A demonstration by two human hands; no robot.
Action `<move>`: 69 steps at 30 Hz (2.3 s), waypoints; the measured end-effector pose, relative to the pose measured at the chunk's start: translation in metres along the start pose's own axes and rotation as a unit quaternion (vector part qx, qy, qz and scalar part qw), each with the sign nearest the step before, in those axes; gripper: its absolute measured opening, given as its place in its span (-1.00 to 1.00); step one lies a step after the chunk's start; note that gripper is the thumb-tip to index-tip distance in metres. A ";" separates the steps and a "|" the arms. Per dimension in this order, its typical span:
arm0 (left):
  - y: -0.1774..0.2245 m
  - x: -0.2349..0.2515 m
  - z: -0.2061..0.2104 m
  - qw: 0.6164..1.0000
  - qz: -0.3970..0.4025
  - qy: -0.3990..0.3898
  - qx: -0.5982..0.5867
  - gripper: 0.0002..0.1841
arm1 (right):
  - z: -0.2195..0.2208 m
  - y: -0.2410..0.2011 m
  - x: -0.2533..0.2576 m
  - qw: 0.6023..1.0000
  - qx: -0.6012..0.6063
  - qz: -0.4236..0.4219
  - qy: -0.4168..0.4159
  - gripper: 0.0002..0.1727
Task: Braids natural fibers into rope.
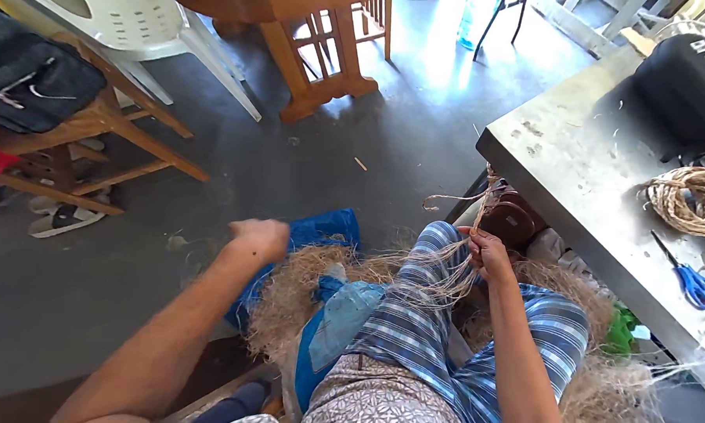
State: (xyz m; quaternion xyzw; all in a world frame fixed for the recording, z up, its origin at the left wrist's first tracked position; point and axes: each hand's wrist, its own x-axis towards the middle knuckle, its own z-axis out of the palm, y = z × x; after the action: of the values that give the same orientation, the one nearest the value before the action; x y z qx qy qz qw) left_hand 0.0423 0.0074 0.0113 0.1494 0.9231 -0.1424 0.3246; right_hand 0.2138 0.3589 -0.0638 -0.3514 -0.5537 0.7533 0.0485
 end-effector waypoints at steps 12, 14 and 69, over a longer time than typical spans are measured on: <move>0.283 0.026 0.017 0.713 0.326 -0.067 -0.617 -0.43 | 0.002 -0.003 -0.004 1.000 0.000 -0.011 0.003 -0.67; 0.288 0.018 0.016 0.727 0.305 -0.055 -0.613 -0.39 | -0.002 -0.004 -0.005 0.999 -0.028 -0.025 -0.015 -0.65; 0.267 0.022 0.013 0.665 0.319 -0.079 -0.671 -0.91 | -0.015 -0.013 -0.020 0.986 -0.149 -0.069 0.025 -0.62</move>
State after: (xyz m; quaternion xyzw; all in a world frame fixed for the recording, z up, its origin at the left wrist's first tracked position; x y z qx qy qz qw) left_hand 0.1312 0.2513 -0.0571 0.1645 0.6364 0.6158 0.4344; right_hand 0.2332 0.3663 -0.0446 -0.3347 -0.6814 0.6480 0.0613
